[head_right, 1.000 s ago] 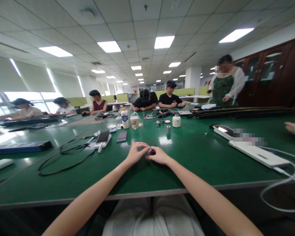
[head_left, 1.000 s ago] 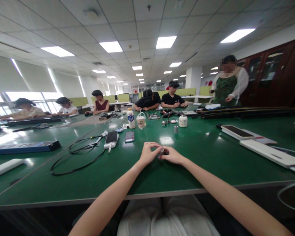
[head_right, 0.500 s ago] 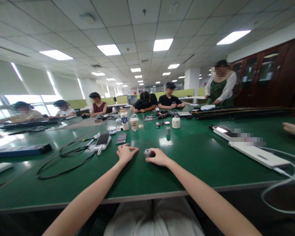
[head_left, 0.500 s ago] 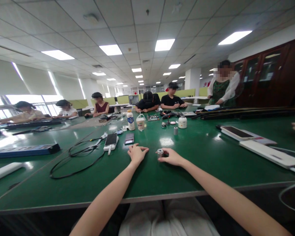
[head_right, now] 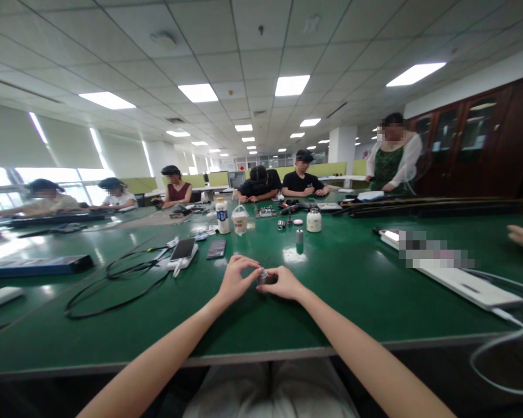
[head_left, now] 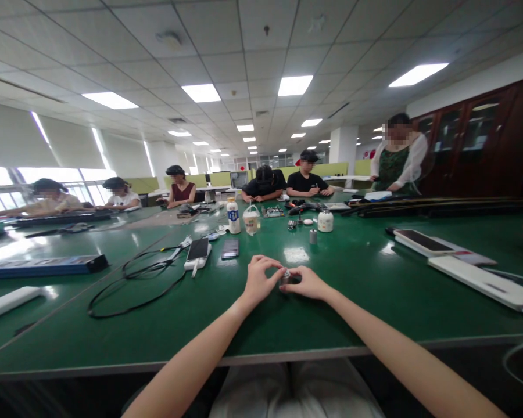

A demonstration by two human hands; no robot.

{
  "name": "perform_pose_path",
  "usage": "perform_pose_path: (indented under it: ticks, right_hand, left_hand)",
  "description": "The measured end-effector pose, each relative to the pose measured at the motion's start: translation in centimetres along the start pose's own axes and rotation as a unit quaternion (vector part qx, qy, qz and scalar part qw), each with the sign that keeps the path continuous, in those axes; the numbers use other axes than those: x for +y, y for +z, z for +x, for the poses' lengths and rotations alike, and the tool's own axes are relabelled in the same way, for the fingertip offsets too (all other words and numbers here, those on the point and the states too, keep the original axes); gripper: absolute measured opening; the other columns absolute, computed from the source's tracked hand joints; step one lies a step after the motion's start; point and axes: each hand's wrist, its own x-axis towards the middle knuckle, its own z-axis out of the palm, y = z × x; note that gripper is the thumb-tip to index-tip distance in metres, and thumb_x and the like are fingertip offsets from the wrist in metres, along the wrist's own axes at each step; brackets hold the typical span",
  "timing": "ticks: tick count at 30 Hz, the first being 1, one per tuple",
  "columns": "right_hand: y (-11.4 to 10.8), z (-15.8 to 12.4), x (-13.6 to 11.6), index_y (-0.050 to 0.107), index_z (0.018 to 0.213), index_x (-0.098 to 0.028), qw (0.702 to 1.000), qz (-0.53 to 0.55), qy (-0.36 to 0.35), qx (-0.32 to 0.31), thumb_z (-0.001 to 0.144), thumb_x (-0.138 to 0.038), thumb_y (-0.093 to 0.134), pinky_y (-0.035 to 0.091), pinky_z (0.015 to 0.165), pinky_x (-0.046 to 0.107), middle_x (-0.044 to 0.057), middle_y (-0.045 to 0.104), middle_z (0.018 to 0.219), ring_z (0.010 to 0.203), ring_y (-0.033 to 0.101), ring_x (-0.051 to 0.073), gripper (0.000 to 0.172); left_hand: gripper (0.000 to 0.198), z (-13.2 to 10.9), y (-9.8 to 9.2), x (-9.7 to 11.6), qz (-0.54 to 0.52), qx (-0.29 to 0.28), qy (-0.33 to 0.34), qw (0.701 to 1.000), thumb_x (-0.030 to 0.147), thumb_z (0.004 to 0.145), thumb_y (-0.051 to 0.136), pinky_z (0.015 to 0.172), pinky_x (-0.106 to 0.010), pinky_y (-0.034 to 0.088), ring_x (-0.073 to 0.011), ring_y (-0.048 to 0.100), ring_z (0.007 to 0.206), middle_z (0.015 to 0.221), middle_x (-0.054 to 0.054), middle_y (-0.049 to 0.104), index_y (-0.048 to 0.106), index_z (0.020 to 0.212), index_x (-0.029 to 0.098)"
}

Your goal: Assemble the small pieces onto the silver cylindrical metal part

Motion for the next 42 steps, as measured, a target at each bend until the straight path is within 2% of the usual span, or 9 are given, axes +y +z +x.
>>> perform_pose_path:
  ticks: [9,19,24,34,42]
  right_hand:
    - [0.0,0.1,0.3,0.073,0.086,-0.014,1.000,-0.008,-0.002,-0.005,0.073,-0.039,0.073,0.044,0.068,0.027,0.002,0.069,0.077,0.072,0.059,0.018,0.028]
    - [0.1,0.0,0.3,0.069,0.079,-0.015,1.000,-0.005,-0.003,0.002,0.073,-0.038,0.073,0.041,0.064,0.025,-0.001,0.065,0.071,0.066,0.056,0.015,0.024]
    - [0.1,0.0,0.2,0.069,0.078,-0.014,1.000,-0.007,-0.002,0.005,0.073,-0.038,0.073,0.041,0.063,0.025,0.000,0.067,0.070,0.067,0.058,0.016,0.025]
    - [0.3,0.0,0.1,0.071,0.078,-0.014,1.000,-0.015,-0.005,0.004,0.073,-0.040,0.073,0.040,0.061,0.025,0.001,0.068,0.069,0.064,0.058,0.016,0.026]
    - [0.2,0.0,0.0,0.071,0.077,-0.014,1.000,-0.012,-0.003,0.002,0.073,-0.039,0.073,0.042,0.061,0.026,0.001,0.068,0.070,0.066,0.059,0.017,0.026]
  left_hand:
    - [0.013,0.0,0.1,-0.6,-0.026,-0.023,-0.002,0.999,0.030,0.085,0.067,0.089,-0.038,0.043,-0.0240,0.056,0.096,0.088,-0.004,0.076,0.078,0.086,0.025]
    - [0.021,0.0,1.0,-2.0,-0.069,-0.045,-0.046,0.996,0.035,0.088,0.062,0.089,-0.035,0.046,-0.0231,0.063,0.097,0.094,-0.003,0.077,0.077,0.095,0.023]
    - [0.021,-0.1,0.9,-1.9,-0.076,-0.062,-0.051,0.994,0.038,0.085,0.064,0.090,-0.036,0.045,-0.0245,0.064,0.097,0.092,-0.003,0.077,0.078,0.092,0.024]
    - [0.018,-0.2,0.6,-1.2,-0.055,-0.020,-0.079,0.995,0.039,0.078,0.073,0.087,-0.037,0.048,-0.0229,0.063,0.092,0.085,-0.005,0.072,0.077,0.082,0.021]
    - [0.018,-0.1,0.7,-0.8,-0.040,-0.001,-0.073,0.997,0.038,0.079,0.073,0.086,-0.034,0.049,-0.0206,0.062,0.090,0.085,-0.004,0.071,0.076,0.082,0.021]
